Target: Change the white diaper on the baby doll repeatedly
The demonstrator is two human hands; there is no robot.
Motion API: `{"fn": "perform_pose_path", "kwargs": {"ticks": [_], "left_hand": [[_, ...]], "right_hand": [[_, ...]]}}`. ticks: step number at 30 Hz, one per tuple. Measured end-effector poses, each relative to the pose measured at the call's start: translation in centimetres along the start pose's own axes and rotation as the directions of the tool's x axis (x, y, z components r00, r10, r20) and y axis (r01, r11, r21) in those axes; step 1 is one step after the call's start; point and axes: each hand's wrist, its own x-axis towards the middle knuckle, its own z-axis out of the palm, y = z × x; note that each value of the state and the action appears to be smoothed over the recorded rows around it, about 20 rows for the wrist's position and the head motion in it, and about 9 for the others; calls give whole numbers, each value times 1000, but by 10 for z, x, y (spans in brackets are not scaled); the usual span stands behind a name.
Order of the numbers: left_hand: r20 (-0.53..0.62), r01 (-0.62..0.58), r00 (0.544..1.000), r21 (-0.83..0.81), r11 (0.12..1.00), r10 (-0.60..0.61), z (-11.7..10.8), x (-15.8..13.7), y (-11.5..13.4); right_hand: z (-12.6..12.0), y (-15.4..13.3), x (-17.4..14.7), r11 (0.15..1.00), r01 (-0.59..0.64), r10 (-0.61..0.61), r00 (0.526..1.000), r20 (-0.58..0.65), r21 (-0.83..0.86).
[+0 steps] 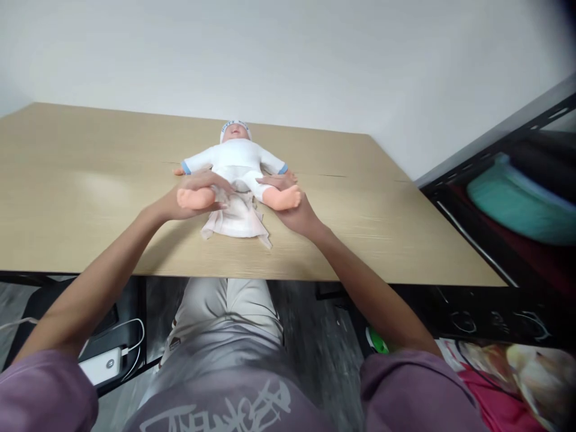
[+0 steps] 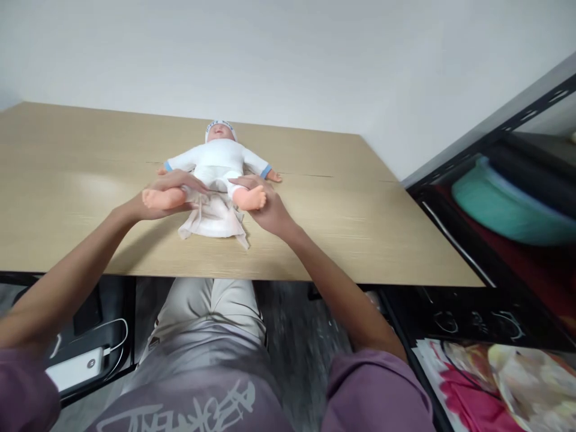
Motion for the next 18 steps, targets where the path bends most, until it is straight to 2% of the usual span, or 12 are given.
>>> {"fn": "perform_pose_path", "kwargs": {"ticks": [4,6,8,13,16,18], "left_hand": [[132,29,991,48,998,-35,-2,-38,-18],[173,46,983,77,996,-58,1,-51,-26],[210,14,977,108,994,-37,4,-60,-31],[306,-49,952,189,981,-11,9,-68,-37],[342,-52,939,203,978,-21,8,-69,-37],[358,-43,933,199,979,-32,8,-68,-37]], "right_hand": [[-3,25,-21,995,96,-95,990,106,-3],[1,37,-32,986,165,-159,976,150,-27],[9,46,-41,976,209,-195,964,182,-63],[21,56,-50,958,272,-251,947,201,-87],[19,54,-50,945,321,-306,936,176,-60],[14,51,-50,951,308,-297,937,186,-30]]}}
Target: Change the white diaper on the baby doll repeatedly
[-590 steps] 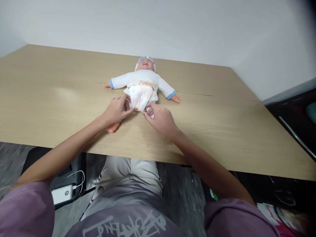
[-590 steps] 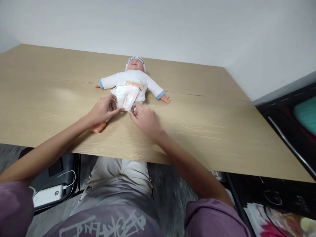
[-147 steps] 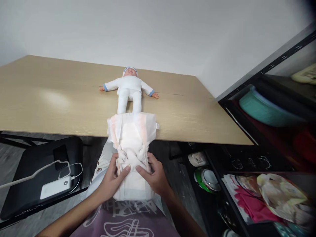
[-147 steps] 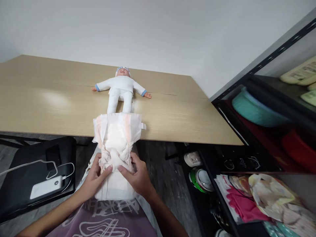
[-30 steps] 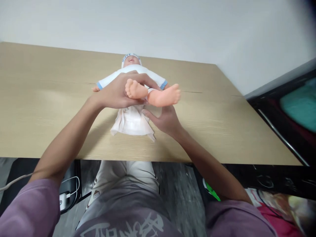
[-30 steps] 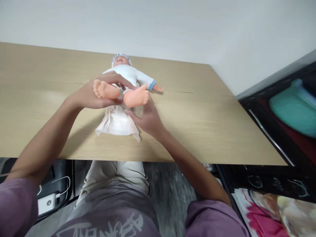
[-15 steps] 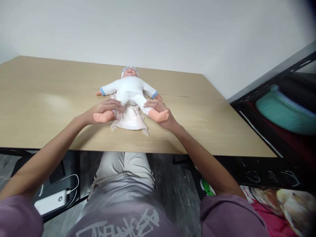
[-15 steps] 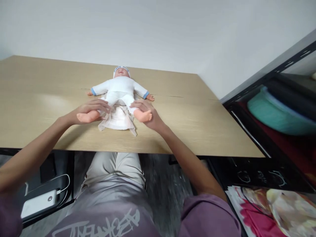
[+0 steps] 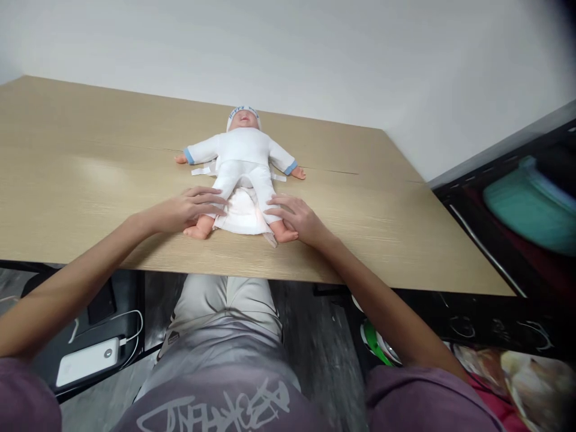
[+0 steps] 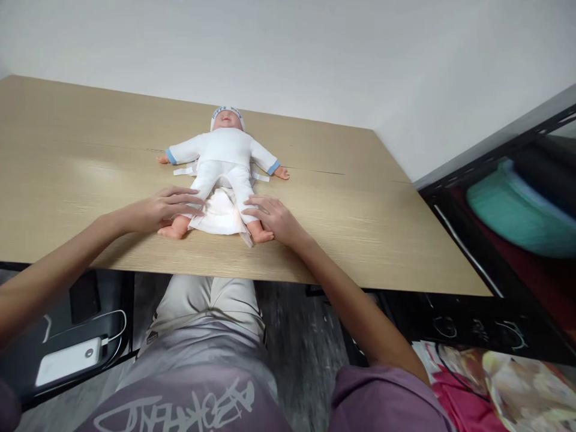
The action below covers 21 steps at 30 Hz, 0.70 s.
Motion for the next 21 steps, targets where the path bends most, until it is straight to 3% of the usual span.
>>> {"fn": "perform_pose_path", "kwargs": {"ticks": [7,10,15,18,21], "left_hand": [[46,104,994,-96,990,-100,-11,8,17],[13,162,987,-57,985,-162,-7,14,32],[-69,266,963,98,959,-260,11,25,47],[-111,270,960,114,956,-258,12,32,48],[-186,335,927,20,942,-326,-1,42,42]], "right_hand": [[-29,-17,8,974,-130,112,988,106,184],[-27,-40,13,988,-145,138,984,115,53],[-4,-72,14,966,-156,175,981,81,-205],[4,-72,18,953,-198,212,976,40,-229],[2,-57,29,955,-246,244,969,-30,-167]]}}
